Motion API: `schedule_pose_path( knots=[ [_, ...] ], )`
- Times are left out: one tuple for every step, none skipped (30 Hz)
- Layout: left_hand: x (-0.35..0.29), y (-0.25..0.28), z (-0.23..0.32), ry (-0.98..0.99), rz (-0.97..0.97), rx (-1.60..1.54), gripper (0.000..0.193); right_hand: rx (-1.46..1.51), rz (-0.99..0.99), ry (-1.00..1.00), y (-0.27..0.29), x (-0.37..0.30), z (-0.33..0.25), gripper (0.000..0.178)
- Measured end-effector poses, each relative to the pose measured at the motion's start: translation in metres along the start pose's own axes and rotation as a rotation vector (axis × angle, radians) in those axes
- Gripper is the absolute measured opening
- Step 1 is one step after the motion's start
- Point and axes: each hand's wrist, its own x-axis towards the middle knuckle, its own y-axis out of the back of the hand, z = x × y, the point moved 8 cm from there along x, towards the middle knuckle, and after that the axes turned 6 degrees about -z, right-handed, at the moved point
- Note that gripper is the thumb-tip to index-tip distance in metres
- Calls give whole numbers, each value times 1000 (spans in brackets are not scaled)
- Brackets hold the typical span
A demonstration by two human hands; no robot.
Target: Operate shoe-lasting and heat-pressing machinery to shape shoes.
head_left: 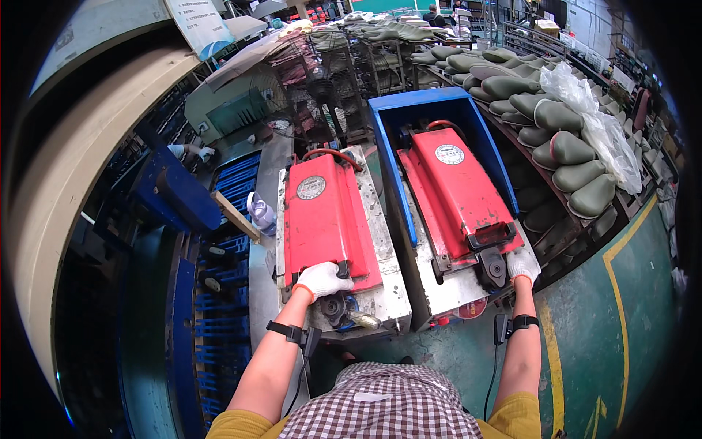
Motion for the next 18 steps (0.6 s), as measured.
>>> schedule_pose_path(
  knots=[
    [0,1,1,-4,6,10,42,-2,4,2,-1,1,1,37],
    [0,1,1,-7,12,20,42,-1,4,2,-1,2,1,37],
    [-1,1,1,-8,12,21,42,-3,-3,6,-2,2,1,39],
    [-2,2,2,-2,11,21,43,-5,-11,12,-2,2,0,42],
    [-3,3,3,3,11,21,43,-5,-12,12,-2,2,0,42],
    [-3,2,1,4,11,21,43,-17,-10,12,-2,1,-1,41],
    [-3,3,2,-3,26,27,43,-30,-8,12,-1,1,-2,41],
    [-3,4,2,-9,41,32,44,-30,-8,12,-1,1,-2,41],
    [-3,4,2,-9,42,32,44,-35,-6,13,-2,2,-2,41],
    [-5,4,4,6,7,21,53,-41,-4,12,-2,2,-1,41],
    [-7,4,6,21,-27,11,61,-42,-4,11,-2,3,1,41],
    [-7,4,8,19,-28,11,61,-36,-1,11,-2,4,2,41],
    [-9,5,9,20,-24,8,61,-29,1,14,-2,3,1,41],
    [-10,5,9,20,-20,6,61,-29,0,15,-1,3,0,41],
    [-10,5,8,21,-19,5,61,-20,-9,12,-1,2,0,41],
    [-9,4,7,21,-15,10,60,-12,-17,8,-1,1,0,40],
    [-9,5,7,21,-12,15,58,-12,-17,8,-1,1,0,40],
    [-9,4,7,21,-11,14,58,-12,-16,7,-2,1,0,40]
  ],
)
